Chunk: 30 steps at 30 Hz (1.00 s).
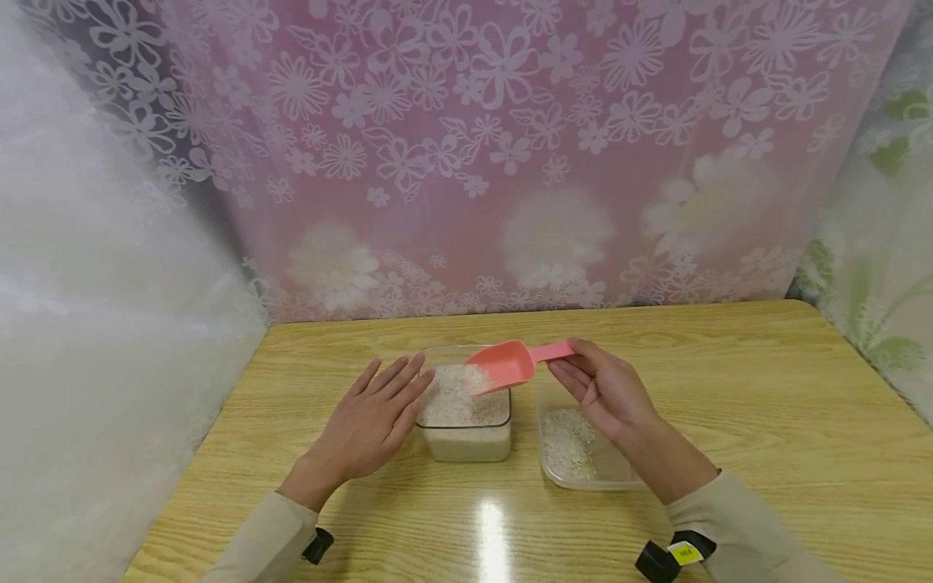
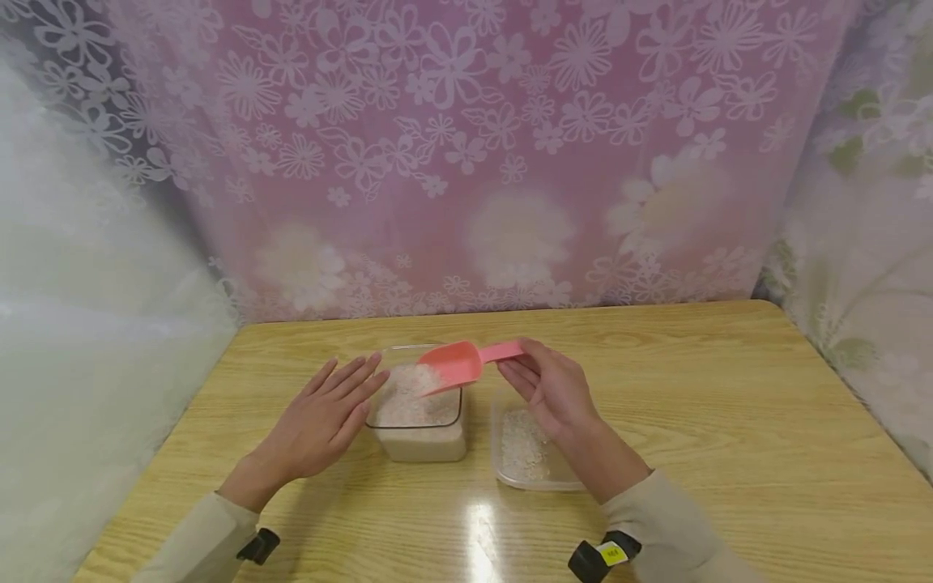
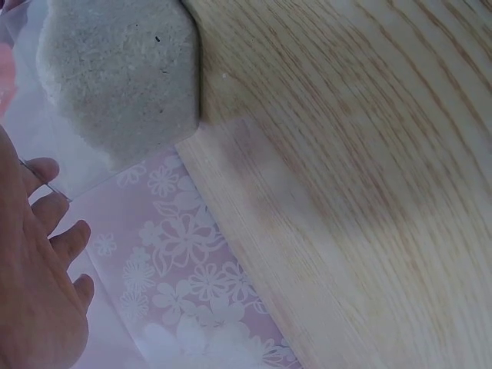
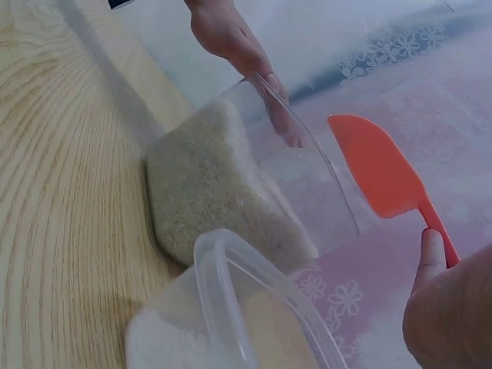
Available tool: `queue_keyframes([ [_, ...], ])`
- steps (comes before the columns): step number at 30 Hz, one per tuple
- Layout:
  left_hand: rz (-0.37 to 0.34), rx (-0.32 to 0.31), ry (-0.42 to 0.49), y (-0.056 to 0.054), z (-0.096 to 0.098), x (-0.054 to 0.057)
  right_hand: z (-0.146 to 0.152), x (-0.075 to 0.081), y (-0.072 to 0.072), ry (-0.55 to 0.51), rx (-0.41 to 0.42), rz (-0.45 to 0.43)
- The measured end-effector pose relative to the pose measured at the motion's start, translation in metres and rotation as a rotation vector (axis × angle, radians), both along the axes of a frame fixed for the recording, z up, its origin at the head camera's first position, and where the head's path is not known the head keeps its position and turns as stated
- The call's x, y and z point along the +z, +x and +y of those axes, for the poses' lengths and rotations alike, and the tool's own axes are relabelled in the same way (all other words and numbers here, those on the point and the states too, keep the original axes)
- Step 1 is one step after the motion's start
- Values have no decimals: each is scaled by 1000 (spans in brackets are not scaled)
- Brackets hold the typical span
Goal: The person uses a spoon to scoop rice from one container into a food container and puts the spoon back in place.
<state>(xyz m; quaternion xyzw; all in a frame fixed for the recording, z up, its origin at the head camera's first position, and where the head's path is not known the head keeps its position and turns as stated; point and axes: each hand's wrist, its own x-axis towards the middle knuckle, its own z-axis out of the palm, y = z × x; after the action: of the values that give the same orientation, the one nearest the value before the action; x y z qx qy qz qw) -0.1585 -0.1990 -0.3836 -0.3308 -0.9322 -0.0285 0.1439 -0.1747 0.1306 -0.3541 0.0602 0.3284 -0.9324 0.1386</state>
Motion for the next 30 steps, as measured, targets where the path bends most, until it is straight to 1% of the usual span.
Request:
queue_keyframes([
  [6,-8,8,-6,0,0,0,18,2,4,-44,11,24],
  [11,-9,9,-5,0,0,0,39,-1,7,-75,36,62],
  [17,-16,9,5,-1,0,-1,67,-10,13,-111,57,85],
  [23,-16,6,18,0,-1,-1,92,-23,20,-131,82,68],
  [30,-2,-4,33,0,0,-1,120,-36,28,-157,129,73],
])
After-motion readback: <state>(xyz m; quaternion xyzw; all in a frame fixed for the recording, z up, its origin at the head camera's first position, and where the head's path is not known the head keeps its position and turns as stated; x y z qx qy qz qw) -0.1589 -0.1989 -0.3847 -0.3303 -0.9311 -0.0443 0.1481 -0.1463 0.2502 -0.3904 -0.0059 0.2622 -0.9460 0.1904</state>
